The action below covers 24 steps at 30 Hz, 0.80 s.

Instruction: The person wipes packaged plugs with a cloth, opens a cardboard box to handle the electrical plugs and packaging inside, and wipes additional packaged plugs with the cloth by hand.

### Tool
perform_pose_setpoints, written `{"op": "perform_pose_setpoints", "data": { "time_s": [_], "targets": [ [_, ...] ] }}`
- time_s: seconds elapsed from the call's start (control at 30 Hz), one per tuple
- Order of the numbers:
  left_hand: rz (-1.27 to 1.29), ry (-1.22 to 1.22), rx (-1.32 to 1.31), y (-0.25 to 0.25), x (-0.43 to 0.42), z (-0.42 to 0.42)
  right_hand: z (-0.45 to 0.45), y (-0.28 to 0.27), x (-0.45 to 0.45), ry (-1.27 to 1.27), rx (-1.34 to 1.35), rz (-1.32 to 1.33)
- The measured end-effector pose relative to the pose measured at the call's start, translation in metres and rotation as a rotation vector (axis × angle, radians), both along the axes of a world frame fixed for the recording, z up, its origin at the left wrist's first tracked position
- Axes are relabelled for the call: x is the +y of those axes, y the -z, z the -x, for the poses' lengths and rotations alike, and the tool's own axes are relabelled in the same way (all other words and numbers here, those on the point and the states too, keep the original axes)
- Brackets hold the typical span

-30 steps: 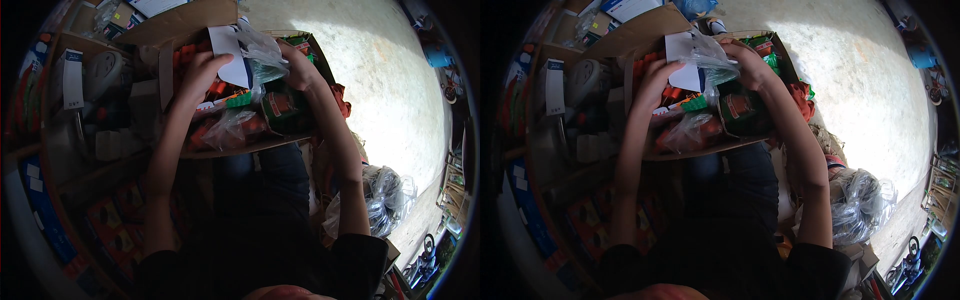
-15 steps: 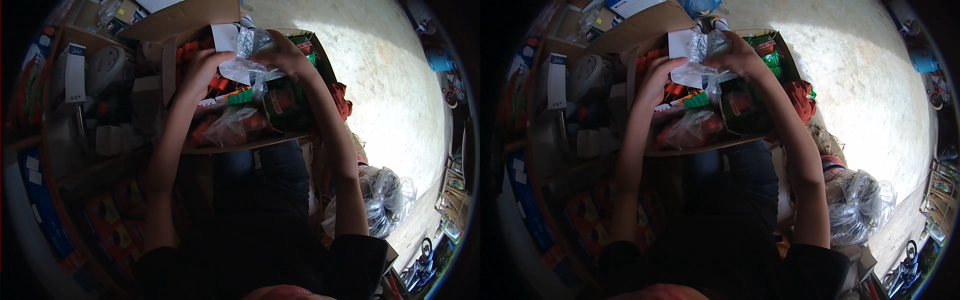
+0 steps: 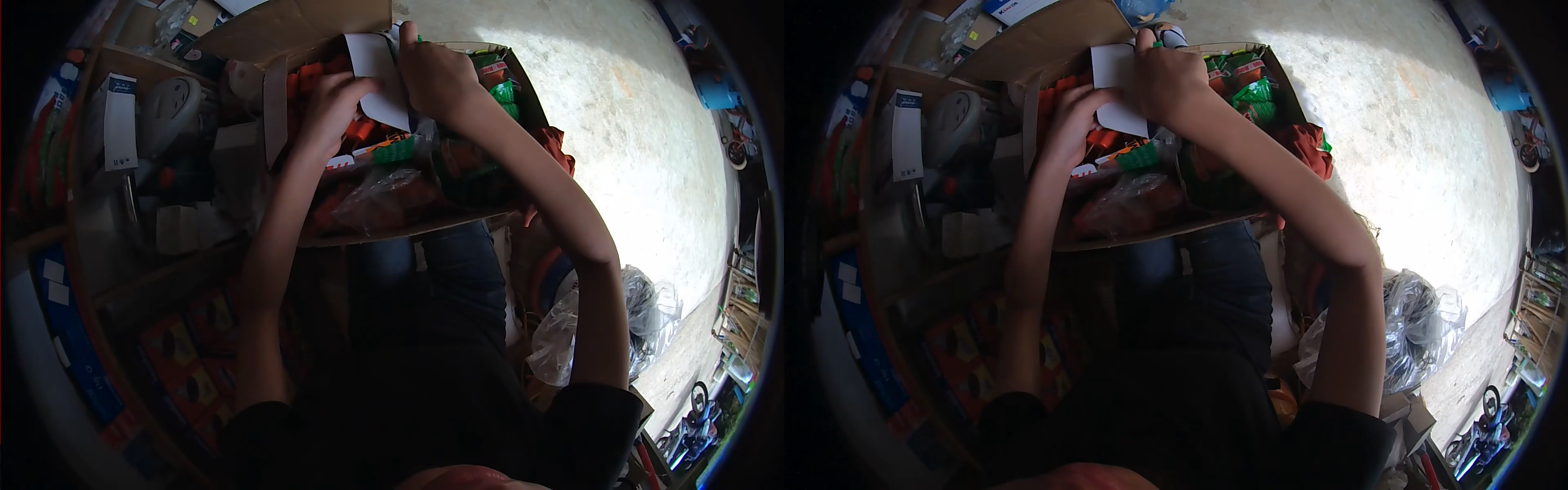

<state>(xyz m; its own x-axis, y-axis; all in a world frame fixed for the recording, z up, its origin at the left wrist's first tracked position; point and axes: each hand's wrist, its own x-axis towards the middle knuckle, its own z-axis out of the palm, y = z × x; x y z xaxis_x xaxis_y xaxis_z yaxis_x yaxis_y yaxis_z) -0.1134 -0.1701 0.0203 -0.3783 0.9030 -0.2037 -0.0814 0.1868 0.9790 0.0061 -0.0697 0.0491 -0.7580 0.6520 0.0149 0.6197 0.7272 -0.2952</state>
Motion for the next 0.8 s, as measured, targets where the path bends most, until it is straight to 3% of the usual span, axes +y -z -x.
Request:
{"op": "perform_pose_setpoints", "data": {
  "time_s": [0.03, 0.07, 0.1, 0.2, 0.33, 0.43, 0.6, 0.77, 0.8],
  "targets": [
    [0.012, -0.009, -0.009, -0.001, 0.0, 0.0, -0.005, 0.0, 0.007, -0.106, 0.058, 0.061],
    [0.01, -0.016, -0.032, -0.002, -0.002, 0.0, -0.015, -0.001, 0.017, -0.169, 0.121, 0.305],
    [0.005, -0.015, -0.03, -0.003, -0.003, 0.0, -0.025, -0.007, 0.019, -0.17, 0.122, 0.299],
    [0.007, -0.029, -0.044, -0.006, -0.006, 0.0, -0.051, -0.014, 0.017, 0.013, 0.652, 1.202],
    [0.019, 0.018, -0.03, -0.006, -0.005, 0.002, -0.044, 0.005, 0.015, 0.168, 0.551, 1.494],
    [0.015, 0.004, -0.044, -0.003, -0.002, 0.0, -0.035, 0.024, 0.017, 0.064, 0.533, 1.499],
    [0.041, 0.011, -0.005, -0.006, -0.003, -0.002, -0.02, 0.029, 0.021, 0.162, 0.393, 0.945],
    [0.022, -0.003, -0.02, -0.006, -0.001, -0.007, -0.019, 0.051, 0.034, 0.118, 0.449, 0.828],
    [0.029, -0.01, -0.002, -0.005, -0.002, -0.007, -0.016, 0.042, 0.035, 0.043, 0.342, 0.632]
  ]
}}
